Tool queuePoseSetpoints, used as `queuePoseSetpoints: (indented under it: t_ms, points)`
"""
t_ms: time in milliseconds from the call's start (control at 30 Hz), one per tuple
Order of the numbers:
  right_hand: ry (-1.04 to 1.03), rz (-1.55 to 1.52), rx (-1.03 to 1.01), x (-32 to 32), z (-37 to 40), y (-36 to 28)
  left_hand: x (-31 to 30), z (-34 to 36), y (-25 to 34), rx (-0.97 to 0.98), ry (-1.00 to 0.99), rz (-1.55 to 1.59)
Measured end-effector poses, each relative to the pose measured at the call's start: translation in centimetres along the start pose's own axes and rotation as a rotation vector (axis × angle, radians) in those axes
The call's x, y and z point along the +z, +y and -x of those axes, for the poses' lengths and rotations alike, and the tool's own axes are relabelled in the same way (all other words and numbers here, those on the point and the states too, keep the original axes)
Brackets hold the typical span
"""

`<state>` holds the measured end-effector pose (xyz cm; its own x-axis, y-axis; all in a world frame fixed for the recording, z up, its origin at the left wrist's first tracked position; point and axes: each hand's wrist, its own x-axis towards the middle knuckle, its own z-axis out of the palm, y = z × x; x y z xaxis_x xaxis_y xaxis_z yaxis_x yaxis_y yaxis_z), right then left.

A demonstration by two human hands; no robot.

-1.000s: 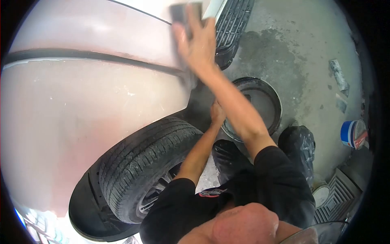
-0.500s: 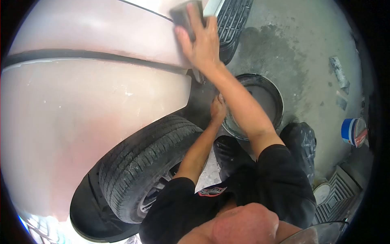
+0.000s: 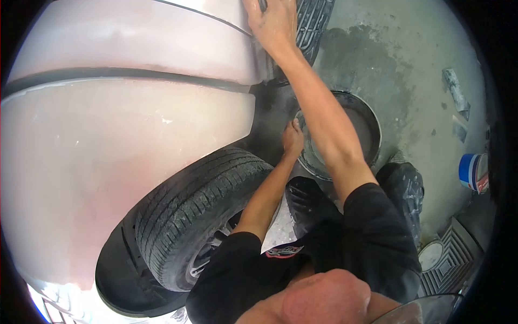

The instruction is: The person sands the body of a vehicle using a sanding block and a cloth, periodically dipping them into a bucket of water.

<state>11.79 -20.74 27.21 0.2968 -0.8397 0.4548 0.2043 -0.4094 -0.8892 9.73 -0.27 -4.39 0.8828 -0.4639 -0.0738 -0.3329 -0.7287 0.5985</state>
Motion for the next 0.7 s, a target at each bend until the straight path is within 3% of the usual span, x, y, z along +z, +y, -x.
queuePoseSetpoints:
  t_ms: [100, 167, 200, 267, 300, 333, 433, 533, 567, 700]
  points:
    - [0.159, -0.033, -0.309, 2.5, 7.4, 0.5, 2.1, -0.3, -2.9, 0.218, 0.057, 0.088]
    - [0.148, -0.063, -0.314, 2.4, 8.3, 0.1, 2.6, -0.3, -4.6, 0.324, 0.043, 0.224]
    - [0.155, -0.017, -0.327, 2.2, 6.9, -0.1, 2.4, -0.3, -4.3, 0.248, 0.017, 0.235]
    - [0.175, -0.007, -0.248, 2.1, 3.0, 0.1, 0.7, -1.0, -1.7, -0.091, -0.056, 0.03]
    - [0.132, 0.019, -0.059, 1.7, 0.1, 0.0, 0.5, -0.7, -0.8, -0.119, -0.029, 0.005]
    - [0.094, 0.049, 0.13, 1.5, -2.0, -0.2, 0.2, -0.4, 0.1, -0.145, -0.003, -0.023]
    - [0.187, -0.012, 0.033, 2.2, -1.6, -0.1, -0.1, 0.0, 0.2, -0.126, 0.04, -0.009]
    - [0.268, -0.003, -0.126, 3.2, 4.4, -3.0, -0.1, -0.2, 0.5, -0.175, -0.011, -0.027]
    - [0.196, 0.001, -0.016, 2.7, 3.9, -3.9, -0.3, 0.0, 0.4, -0.158, -0.017, -0.004]
    - [0.337, 0.138, 0.003, 3.1, -3.9, -0.5, -1.5, 0.3, 2.3, -0.123, 0.009, -0.009]
